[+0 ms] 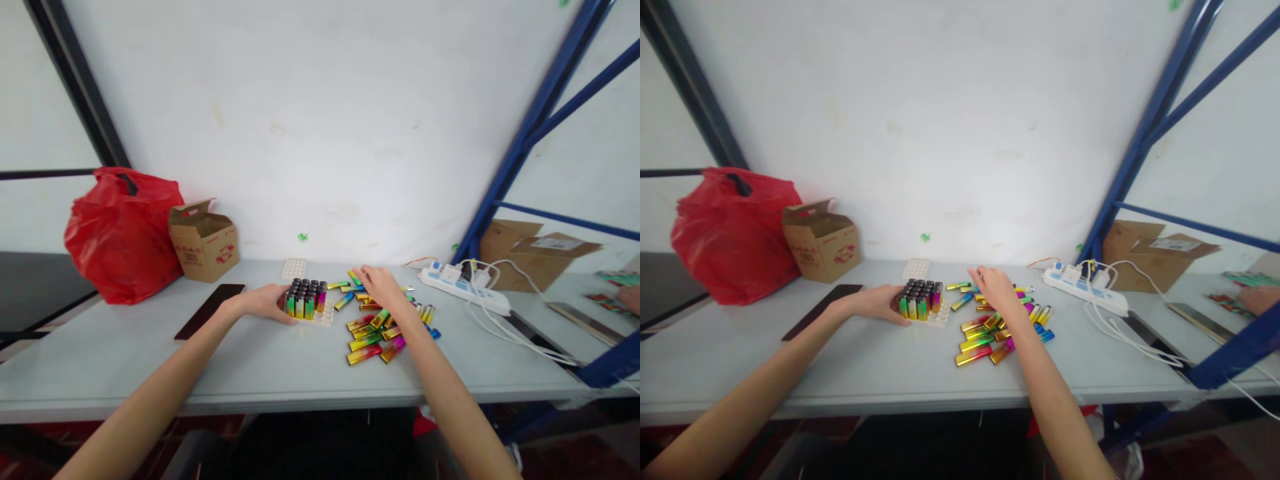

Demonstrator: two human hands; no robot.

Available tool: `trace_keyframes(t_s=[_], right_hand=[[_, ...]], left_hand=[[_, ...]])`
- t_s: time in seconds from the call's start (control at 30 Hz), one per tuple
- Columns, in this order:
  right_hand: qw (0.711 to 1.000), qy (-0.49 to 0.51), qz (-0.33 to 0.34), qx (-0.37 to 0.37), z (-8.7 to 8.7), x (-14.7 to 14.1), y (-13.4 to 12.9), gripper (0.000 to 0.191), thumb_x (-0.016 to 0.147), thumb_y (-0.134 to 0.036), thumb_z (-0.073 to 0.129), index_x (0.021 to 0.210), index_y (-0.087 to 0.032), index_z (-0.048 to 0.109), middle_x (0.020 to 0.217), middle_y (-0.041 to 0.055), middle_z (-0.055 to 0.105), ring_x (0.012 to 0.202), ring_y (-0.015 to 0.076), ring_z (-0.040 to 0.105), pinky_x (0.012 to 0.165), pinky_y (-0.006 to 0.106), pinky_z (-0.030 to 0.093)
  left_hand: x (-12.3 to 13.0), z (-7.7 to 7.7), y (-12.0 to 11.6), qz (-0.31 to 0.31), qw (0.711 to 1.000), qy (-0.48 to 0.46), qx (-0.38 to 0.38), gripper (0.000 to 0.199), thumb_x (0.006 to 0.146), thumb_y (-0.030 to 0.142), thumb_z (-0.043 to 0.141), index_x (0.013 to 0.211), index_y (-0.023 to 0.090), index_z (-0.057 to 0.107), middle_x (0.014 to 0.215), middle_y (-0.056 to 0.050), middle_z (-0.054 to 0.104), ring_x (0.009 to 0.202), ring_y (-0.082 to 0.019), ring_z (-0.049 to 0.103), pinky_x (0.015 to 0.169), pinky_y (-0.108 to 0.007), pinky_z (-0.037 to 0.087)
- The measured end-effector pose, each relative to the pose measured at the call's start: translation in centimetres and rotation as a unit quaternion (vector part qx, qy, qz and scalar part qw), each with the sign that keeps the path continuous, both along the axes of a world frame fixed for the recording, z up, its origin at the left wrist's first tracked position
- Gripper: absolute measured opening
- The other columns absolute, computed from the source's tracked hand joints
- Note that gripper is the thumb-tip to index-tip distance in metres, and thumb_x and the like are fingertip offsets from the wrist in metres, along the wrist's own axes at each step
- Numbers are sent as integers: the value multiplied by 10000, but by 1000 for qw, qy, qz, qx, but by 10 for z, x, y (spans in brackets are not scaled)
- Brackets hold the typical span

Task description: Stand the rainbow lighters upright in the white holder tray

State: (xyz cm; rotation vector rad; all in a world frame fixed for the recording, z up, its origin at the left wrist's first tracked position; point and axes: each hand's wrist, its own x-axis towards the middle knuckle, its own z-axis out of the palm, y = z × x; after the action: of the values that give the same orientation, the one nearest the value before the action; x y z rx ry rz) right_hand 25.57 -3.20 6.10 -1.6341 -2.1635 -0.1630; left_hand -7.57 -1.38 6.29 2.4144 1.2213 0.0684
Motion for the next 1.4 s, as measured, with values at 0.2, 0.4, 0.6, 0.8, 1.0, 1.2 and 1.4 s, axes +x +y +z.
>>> trace_keyframes(t_s=[0.2,0.4,0.6,0.8,1.0,1.2,1.4], right_hand=[[998,19,-56,-29,-16,42,37,214,1010,-249,531,1102,-146,694,1084,134,734,1027,217,667,887,285,438],[991,-10,-94,-94,-33,14,50,319,1006,-414,544,1043,-156,726,1126,173,720,1083,277,648,929,386,448],[987,33,-129,-94,-43,-1,61,239,934,-362,651,1039,-158,716,1179,171,697,1121,287,631,938,397,448],[985,119,-115,-55,-43,17,69,228,916,-228,622,1129,-158,662,1093,124,728,1006,215,667,899,331,471],[850,527,-8,-11,-34,26,73,397,793,-549,681,914,-173,646,926,63,706,894,204,656,781,321,543],[724,674,113,-87,-17,-4,50,492,791,-694,646,980,-266,496,755,-40,620,545,99,540,580,263,523],[802,581,93,-102,-21,-32,36,510,836,-753,534,815,-246,479,528,-109,332,399,81,279,384,204,245]], left_hand=[[0,3,-4,2,1000,-2,0,666,660,652,749,1106,185,588,867,-18,666,763,-218,614,630,-292,445],[0,0,0,7,1000,-5,-3,652,642,659,757,1068,196,585,854,-15,671,755,-210,614,629,-290,454],[2,5,-6,18,1000,12,0,704,647,663,753,1127,178,580,903,-30,686,800,-228,627,660,-298,460],[2,5,-5,10,1000,7,-4,694,657,663,748,1123,178,581,905,-30,679,799,-225,623,662,-294,456],[1,2,-3,11,1000,6,-10,691,650,662,761,1113,187,565,925,-41,687,806,-233,640,655,-295,460],[1,2,-3,4,1000,-2,-2,670,653,657,753,1092,183,572,898,-30,674,800,-233,631,660,-299,457],[0,2,-4,4,1000,-3,0,693,648,685,750,1098,189,576,864,-17,666,751,-212,610,623,-287,433]])
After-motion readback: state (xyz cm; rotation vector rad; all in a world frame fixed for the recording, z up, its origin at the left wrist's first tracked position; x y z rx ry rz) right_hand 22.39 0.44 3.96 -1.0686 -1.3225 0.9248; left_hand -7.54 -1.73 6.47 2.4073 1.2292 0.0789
